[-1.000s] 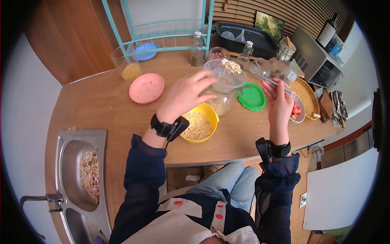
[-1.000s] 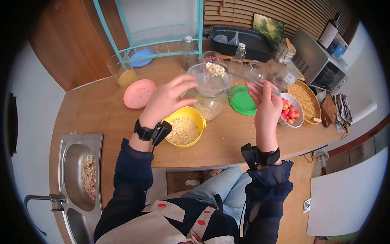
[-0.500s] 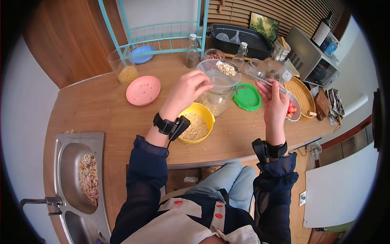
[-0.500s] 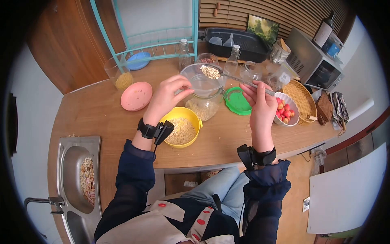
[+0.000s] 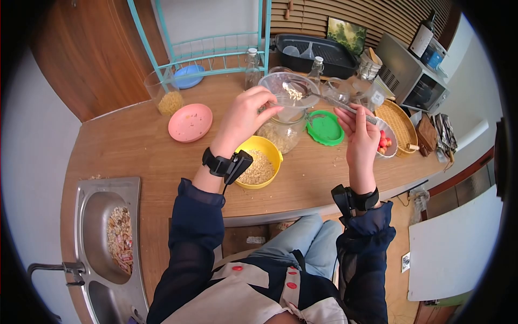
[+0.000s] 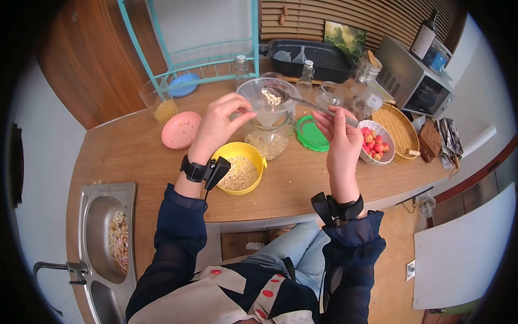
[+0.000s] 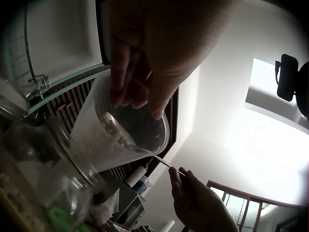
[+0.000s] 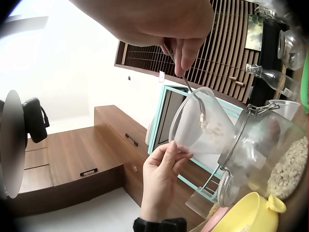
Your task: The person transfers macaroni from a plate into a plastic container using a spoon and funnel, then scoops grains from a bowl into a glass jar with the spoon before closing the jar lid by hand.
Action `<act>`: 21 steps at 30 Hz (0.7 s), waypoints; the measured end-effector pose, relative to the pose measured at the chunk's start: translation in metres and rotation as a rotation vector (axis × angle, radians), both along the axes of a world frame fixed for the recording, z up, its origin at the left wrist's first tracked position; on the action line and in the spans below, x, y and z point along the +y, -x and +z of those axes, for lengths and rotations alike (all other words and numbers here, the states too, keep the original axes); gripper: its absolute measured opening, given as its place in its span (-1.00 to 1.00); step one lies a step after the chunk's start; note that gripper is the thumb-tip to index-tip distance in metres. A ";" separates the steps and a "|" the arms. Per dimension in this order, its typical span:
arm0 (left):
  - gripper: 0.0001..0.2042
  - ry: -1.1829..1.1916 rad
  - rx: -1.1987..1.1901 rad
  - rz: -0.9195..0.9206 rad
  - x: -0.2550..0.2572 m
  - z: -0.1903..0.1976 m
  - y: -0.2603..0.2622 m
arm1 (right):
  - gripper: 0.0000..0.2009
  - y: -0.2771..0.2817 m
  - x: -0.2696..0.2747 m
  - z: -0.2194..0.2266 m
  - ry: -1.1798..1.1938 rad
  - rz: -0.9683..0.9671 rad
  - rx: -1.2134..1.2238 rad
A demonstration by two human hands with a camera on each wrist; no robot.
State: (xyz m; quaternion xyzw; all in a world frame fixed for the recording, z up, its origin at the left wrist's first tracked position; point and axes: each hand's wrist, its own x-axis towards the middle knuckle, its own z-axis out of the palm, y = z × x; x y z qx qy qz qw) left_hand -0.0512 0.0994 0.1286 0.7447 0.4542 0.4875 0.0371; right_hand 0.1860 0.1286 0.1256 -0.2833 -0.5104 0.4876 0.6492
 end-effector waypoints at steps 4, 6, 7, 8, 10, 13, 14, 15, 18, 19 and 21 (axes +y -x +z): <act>-0.85 0.000 0.022 0.015 -0.001 0.000 -0.001 | -0.73 -0.001 -0.004 0.000 -0.029 -0.003 -0.008; -0.85 0.005 0.042 0.019 0.000 -0.001 -0.001 | -0.74 0.001 -0.009 -0.001 -0.051 -0.005 -0.017; -0.85 0.011 0.060 0.024 0.000 -0.003 -0.002 | -0.77 0.002 -0.012 -0.002 -0.132 -0.009 -0.041; -0.85 0.010 0.061 0.024 0.001 -0.005 -0.002 | -0.80 0.003 -0.015 -0.003 -0.214 -0.013 -0.065; -0.84 0.069 0.103 0.029 0.000 -0.009 -0.002 | -0.84 0.001 -0.022 -0.002 -0.413 -0.136 -0.305; -0.82 0.080 -0.065 0.009 -0.008 -0.016 -0.008 | -0.82 0.003 -0.035 0.007 -0.826 -0.349 -0.677; -0.82 0.087 -0.065 -0.016 -0.014 -0.015 -0.012 | -0.79 0.003 -0.037 0.008 -0.903 -0.362 -0.720; -0.81 0.030 -0.040 0.065 -0.025 -0.008 -0.015 | -0.76 0.003 -0.036 0.006 -0.939 -0.360 -0.733; -0.79 0.000 0.117 0.033 -0.058 -0.004 -0.032 | -0.80 0.006 -0.038 0.005 -0.978 -0.366 -0.712; -0.78 0.077 0.135 -0.087 -0.071 -0.012 -0.043 | -0.80 0.008 -0.041 0.006 -0.994 -0.361 -0.704; -0.77 0.066 0.229 -0.279 -0.094 -0.021 -0.064 | -0.79 0.011 -0.042 0.004 -1.004 -0.393 -0.707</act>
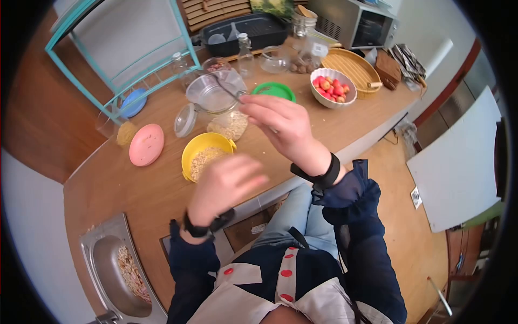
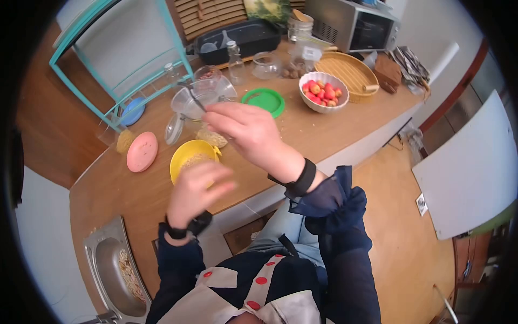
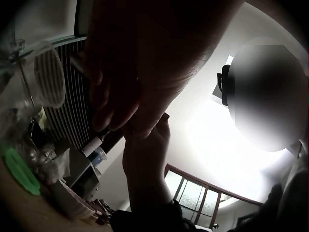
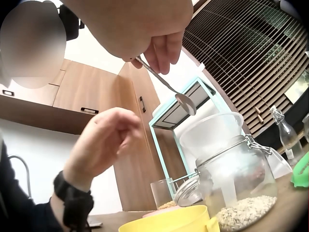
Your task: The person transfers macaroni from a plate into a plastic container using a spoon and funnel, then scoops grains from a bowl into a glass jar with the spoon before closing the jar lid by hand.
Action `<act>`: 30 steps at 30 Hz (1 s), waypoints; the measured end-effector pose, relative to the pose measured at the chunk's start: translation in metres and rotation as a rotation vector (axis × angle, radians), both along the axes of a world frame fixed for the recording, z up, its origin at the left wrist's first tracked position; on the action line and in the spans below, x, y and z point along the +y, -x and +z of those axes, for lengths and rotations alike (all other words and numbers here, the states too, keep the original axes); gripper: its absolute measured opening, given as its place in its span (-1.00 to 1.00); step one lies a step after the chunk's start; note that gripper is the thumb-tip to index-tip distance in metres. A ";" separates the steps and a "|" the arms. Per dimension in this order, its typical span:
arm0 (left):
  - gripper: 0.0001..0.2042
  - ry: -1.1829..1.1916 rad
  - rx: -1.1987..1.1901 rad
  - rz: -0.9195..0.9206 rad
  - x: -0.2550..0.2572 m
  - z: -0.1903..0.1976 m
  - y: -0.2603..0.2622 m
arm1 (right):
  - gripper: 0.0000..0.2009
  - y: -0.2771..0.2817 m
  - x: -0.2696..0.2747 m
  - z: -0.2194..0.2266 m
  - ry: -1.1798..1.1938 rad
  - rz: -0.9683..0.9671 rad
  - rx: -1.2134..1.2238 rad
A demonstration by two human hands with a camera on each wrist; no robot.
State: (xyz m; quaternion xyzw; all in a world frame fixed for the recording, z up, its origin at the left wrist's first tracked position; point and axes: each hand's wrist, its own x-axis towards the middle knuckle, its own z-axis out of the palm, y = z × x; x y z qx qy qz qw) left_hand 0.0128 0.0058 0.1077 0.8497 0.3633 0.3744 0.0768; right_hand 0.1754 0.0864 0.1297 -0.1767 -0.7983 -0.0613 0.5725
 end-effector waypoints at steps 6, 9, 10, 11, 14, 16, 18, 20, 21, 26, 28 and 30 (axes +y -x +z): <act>-0.73 -0.156 -0.004 -0.095 -0.037 -0.034 -0.083 | -0.78 0.003 0.002 -0.004 -0.086 -0.004 0.012; -0.76 -0.164 -0.029 -0.027 -0.042 -0.051 -0.108 | -0.79 0.002 0.003 -0.002 -0.076 -0.014 0.016; -0.78 -0.159 -0.036 -0.024 -0.042 -0.056 -0.113 | -0.79 0.000 0.003 -0.003 -0.071 -0.026 0.019; -0.81 -0.154 -0.044 -0.017 -0.042 -0.060 -0.115 | -0.79 -0.001 0.004 -0.003 -0.064 -0.035 0.023; -0.86 -0.190 -0.103 -0.005 -0.040 -0.063 -0.113 | -0.79 -0.005 0.002 -0.005 -0.041 -0.026 0.002; -0.87 -0.271 -0.152 -0.007 -0.040 -0.066 -0.108 | -0.78 -0.004 0.000 -0.008 -0.003 -0.017 0.020; -0.88 -0.296 -0.104 0.038 -0.040 -0.067 -0.100 | -0.78 -0.004 -0.006 -0.009 0.072 0.019 0.068; -0.91 -0.346 -0.058 0.024 -0.041 -0.067 -0.092 | -0.80 -0.007 -0.014 -0.014 0.183 0.018 0.078; -0.91 -0.349 -0.054 0.055 -0.042 -0.067 -0.089 | -0.80 -0.010 -0.018 -0.021 0.182 0.050 0.073; -0.83 -0.219 -0.005 -0.229 -0.050 -0.069 -0.058 | -0.87 -0.015 -0.053 -0.062 0.395 0.149 0.080; -0.80 -0.158 -0.123 -0.040 -0.050 -0.065 -0.025 | -0.88 -0.008 -0.059 -0.075 0.480 0.167 -0.022; -0.81 0.060 -0.315 0.372 -0.047 -0.065 0.011 | -0.88 0.003 -0.056 -0.087 0.524 0.159 -0.061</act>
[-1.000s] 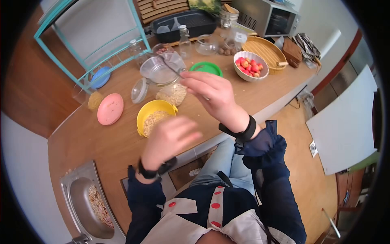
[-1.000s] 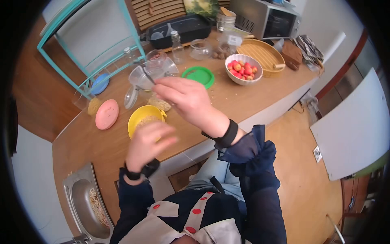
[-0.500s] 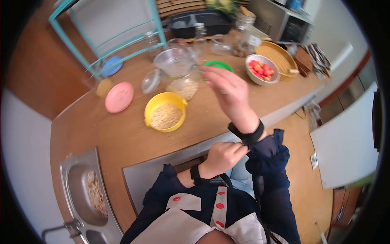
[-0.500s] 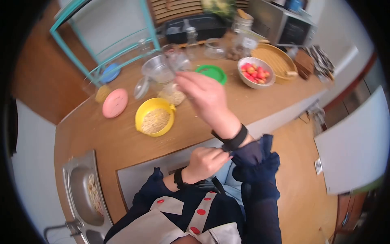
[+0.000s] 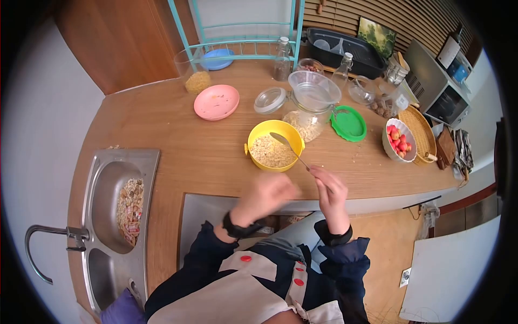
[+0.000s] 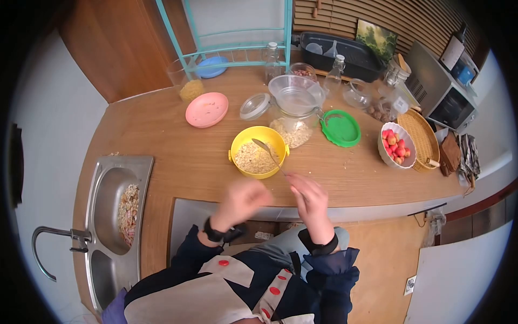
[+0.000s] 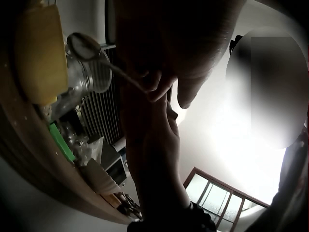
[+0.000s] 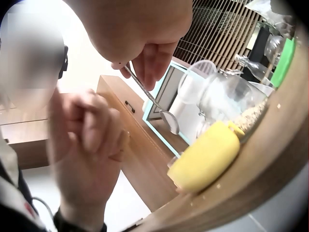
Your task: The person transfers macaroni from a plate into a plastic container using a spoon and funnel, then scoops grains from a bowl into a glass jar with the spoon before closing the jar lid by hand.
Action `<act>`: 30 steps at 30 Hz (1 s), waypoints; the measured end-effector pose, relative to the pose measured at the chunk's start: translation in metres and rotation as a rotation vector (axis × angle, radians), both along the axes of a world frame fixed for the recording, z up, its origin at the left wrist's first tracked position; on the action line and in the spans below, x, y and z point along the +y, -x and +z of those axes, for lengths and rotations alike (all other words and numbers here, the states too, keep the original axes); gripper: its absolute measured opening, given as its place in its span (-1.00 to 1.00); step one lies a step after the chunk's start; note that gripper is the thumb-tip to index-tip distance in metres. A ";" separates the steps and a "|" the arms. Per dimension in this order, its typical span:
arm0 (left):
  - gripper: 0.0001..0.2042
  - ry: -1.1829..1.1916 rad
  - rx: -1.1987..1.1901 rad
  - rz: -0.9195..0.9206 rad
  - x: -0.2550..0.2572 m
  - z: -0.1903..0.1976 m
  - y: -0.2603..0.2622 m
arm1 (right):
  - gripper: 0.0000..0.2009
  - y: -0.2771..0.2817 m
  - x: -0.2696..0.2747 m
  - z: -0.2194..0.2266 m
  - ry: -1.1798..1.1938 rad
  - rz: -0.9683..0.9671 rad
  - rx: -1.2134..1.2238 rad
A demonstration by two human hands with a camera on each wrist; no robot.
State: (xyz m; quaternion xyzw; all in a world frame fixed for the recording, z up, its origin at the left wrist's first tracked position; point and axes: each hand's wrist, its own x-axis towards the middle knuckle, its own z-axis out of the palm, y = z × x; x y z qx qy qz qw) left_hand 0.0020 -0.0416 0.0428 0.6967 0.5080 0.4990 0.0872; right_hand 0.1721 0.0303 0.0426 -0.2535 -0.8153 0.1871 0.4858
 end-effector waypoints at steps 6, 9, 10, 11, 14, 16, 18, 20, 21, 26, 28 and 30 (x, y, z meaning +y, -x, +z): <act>-0.64 0.380 -0.073 0.504 0.015 -0.035 0.081 | -0.89 0.025 0.016 -0.019 -0.007 -0.012 -0.062; -0.62 0.553 -0.388 0.333 0.022 -0.040 0.078 | -0.89 0.034 0.022 -0.019 -0.036 -0.024 -0.098; -0.62 0.554 -0.388 0.332 0.024 -0.039 0.077 | -0.88 0.035 0.023 -0.018 -0.051 0.001 -0.101; -0.62 0.590 -0.507 0.260 0.027 -0.036 0.075 | -0.88 0.036 0.024 -0.019 -0.065 0.027 -0.105; -0.64 0.670 -0.695 0.148 0.034 -0.038 0.078 | -0.87 0.034 0.027 -0.020 -0.061 0.130 -0.116; -0.66 0.714 -0.764 0.107 0.038 -0.040 0.079 | -0.87 0.029 0.025 -0.012 -0.054 0.189 -0.151; -0.72 0.705 -0.724 0.119 0.040 -0.041 0.080 | -0.86 0.020 0.024 -0.002 -0.047 0.247 -0.184; -0.73 0.691 -0.709 0.144 0.041 -0.038 0.077 | -0.86 0.006 0.021 0.008 -0.089 0.326 -0.239; -0.75 0.674 -0.693 0.170 0.041 -0.036 0.076 | -0.86 -0.001 0.020 0.015 -0.088 0.325 -0.240; -0.76 0.565 -0.485 0.295 0.040 -0.019 0.065 | -0.84 -0.025 0.018 0.040 -0.173 0.274 -0.308; -0.77 0.563 -0.435 0.345 0.040 -0.015 0.061 | -0.83 -0.024 0.019 0.040 -0.226 0.204 -0.317; -0.78 0.364 -0.177 0.425 0.041 -0.016 0.059 | -0.79 -0.017 0.021 0.038 -0.351 0.155 -0.366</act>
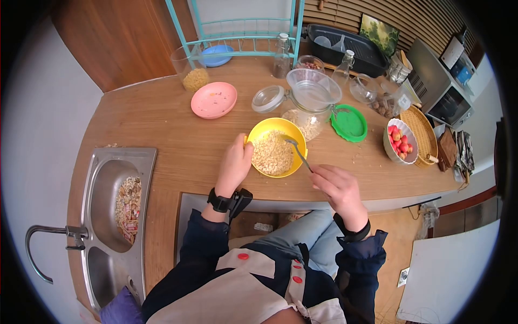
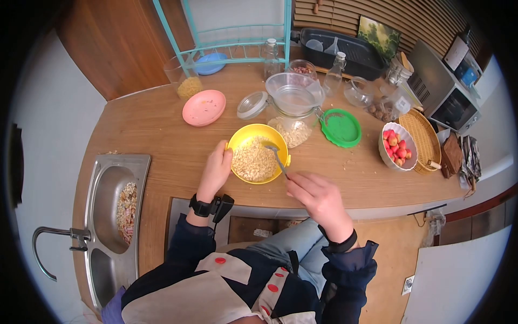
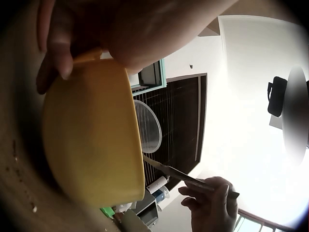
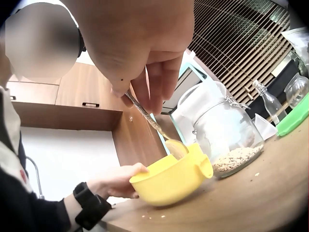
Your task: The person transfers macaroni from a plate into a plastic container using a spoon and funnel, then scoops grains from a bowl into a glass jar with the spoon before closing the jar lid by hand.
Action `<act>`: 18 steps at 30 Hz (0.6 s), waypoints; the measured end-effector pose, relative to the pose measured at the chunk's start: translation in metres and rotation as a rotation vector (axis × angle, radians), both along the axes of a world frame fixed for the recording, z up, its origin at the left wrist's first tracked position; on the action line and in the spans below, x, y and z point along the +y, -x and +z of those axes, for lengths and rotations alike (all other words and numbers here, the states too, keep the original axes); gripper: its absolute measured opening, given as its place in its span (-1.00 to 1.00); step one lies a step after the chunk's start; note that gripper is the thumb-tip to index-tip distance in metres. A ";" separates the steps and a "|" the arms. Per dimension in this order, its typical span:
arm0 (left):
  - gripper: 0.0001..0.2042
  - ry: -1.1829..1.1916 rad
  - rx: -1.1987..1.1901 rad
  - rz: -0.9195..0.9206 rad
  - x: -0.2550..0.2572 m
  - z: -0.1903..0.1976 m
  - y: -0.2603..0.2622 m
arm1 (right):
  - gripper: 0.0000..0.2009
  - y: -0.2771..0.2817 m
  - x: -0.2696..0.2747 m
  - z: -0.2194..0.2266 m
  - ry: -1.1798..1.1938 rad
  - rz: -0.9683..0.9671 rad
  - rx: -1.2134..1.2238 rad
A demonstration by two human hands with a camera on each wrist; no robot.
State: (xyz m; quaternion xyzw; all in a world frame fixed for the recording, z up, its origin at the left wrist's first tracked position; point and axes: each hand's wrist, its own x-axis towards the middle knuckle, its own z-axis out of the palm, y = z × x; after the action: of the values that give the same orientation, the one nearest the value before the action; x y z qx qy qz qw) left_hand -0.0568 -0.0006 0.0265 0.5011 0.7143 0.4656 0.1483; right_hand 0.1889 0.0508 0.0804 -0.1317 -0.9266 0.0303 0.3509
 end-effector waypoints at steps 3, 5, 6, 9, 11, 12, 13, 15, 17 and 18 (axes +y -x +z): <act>-0.78 0.054 0.004 0.026 -0.004 0.017 -0.006 | -0.78 0.003 -0.001 -0.004 -0.108 0.013 -0.036; -0.78 0.036 0.024 0.044 -0.005 0.020 -0.008 | -0.80 -0.001 -0.005 -0.004 -0.081 0.012 -0.027; -0.77 0.017 0.046 0.060 -0.006 0.020 -0.008 | -0.82 -0.003 -0.007 -0.005 -0.055 0.009 -0.018; -0.76 -0.038 0.033 0.079 -0.004 0.014 -0.007 | -0.89 -0.007 -0.009 -0.008 0.135 0.018 0.092; -0.76 -0.036 0.035 0.084 -0.003 0.016 -0.008 | -0.93 -0.007 -0.009 -0.012 0.234 -0.013 0.165; -0.76 -0.034 0.035 0.091 -0.003 0.017 -0.010 | -0.96 -0.008 -0.009 -0.013 0.334 -0.041 0.237; -0.76 -0.035 0.036 0.091 -0.003 0.018 -0.011 | -0.96 -0.008 -0.011 -0.015 0.334 -0.042 0.238; -0.76 -0.003 0.026 0.095 -0.004 0.021 -0.014 | -0.93 -0.007 -0.017 -0.019 0.496 -0.186 0.371; -0.76 0.010 0.030 0.100 -0.004 0.023 -0.017 | -0.90 -0.007 -0.020 -0.023 0.556 -0.227 0.396; -0.76 0.023 0.034 0.103 -0.004 0.024 -0.018 | -0.87 -0.007 -0.021 -0.026 0.616 -0.268 0.420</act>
State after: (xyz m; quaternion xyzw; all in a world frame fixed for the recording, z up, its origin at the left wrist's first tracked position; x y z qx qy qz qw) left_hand -0.0385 -0.0044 0.0503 0.4696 0.7469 0.4558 0.1178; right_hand 0.1962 0.0294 0.0543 -0.3416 -0.7569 0.2868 0.4776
